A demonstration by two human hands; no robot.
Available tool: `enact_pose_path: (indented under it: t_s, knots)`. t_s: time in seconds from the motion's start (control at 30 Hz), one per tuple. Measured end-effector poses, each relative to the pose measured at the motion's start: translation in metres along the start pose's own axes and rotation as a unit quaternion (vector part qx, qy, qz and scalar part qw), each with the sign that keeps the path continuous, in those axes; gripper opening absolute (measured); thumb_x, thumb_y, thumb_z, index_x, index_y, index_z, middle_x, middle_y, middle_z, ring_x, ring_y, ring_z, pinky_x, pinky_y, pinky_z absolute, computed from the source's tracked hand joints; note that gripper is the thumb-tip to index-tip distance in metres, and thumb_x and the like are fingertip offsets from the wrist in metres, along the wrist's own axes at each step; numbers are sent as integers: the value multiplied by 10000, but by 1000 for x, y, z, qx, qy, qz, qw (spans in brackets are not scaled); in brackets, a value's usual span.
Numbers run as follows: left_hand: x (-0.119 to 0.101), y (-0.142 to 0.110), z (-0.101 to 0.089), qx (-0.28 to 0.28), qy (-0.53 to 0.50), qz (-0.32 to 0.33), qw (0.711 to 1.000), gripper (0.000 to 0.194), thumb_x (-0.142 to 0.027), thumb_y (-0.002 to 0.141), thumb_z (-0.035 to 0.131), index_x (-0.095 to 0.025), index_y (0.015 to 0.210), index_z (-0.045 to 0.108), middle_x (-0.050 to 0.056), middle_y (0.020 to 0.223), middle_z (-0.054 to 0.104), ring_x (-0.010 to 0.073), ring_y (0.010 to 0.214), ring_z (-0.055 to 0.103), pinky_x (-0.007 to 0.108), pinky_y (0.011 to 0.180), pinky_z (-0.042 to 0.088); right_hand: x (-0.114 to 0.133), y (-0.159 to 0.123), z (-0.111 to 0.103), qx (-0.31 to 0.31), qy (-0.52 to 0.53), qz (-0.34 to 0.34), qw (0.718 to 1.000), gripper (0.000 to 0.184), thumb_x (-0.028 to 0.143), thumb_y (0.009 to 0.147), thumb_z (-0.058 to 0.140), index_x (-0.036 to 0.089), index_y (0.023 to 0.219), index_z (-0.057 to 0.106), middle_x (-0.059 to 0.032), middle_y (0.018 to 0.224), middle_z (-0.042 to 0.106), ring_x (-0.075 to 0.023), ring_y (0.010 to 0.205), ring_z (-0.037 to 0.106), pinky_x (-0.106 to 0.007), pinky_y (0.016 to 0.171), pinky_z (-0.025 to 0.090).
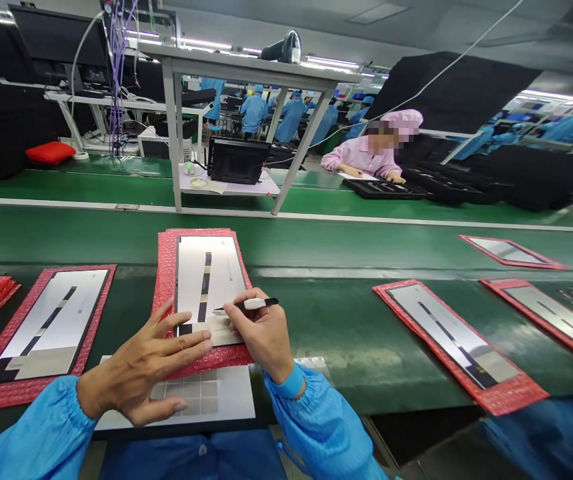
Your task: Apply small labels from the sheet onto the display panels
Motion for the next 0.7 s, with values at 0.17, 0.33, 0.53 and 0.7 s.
enact_pose_path:
  t_s: [0.17, 0.33, 0.53, 0.7]
  knots:
    - [9, -16, 0, -81, -64, 0, 995, 844, -320, 844, 605, -113, 1619, 340, 161, 1506, 608, 373, 1546, 386, 616, 1282, 287, 0, 0, 0, -2, 3, -1, 1000, 242, 399, 815, 805, 229, 813, 632, 15, 549, 653, -195, 489, 636, -290, 488, 496]
    - [17, -24, 1, -128, -106, -15, 986, 782, -357, 869, 596, -89, 1574, 386, 223, 1503, 582, 384, 1496, 467, 596, 1227, 402, 1, -1, 1, -3, 12, 7, 1000, 260, 417, 806, 806, 231, 809, 626, 14, 546, 652, -199, 490, 639, -292, 486, 497]
    - [14, -11, -3, -126, -64, -52, 989, 807, -490, 921, 601, -128, 1591, 335, 196, 1447, 625, 353, 1404, 557, 564, 1233, 358, 1, 0, 2, 0, 15, -2, 1000, 252, 416, 806, 798, 232, 799, 625, 19, 537, 645, -190, 477, 621, -288, 485, 478]
    - [0, 8, 3, -43, 34, -68, 996, 999, -635, 889, 636, -177, 1674, 221, 141, 1499, 616, 382, 1309, 577, 595, 1226, 197, 1, 1, 3, 0, 7, -12, 1000, 243, 412, 811, 790, 234, 797, 626, 29, 534, 623, -182, 472, 596, -287, 481, 467]
Point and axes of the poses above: each hand's wrist, its own y-axis towards the middle knuckle, its own z-axis out of the palm, x = y × z, the point moved 7 cm from there along y, towards the middle knuckle
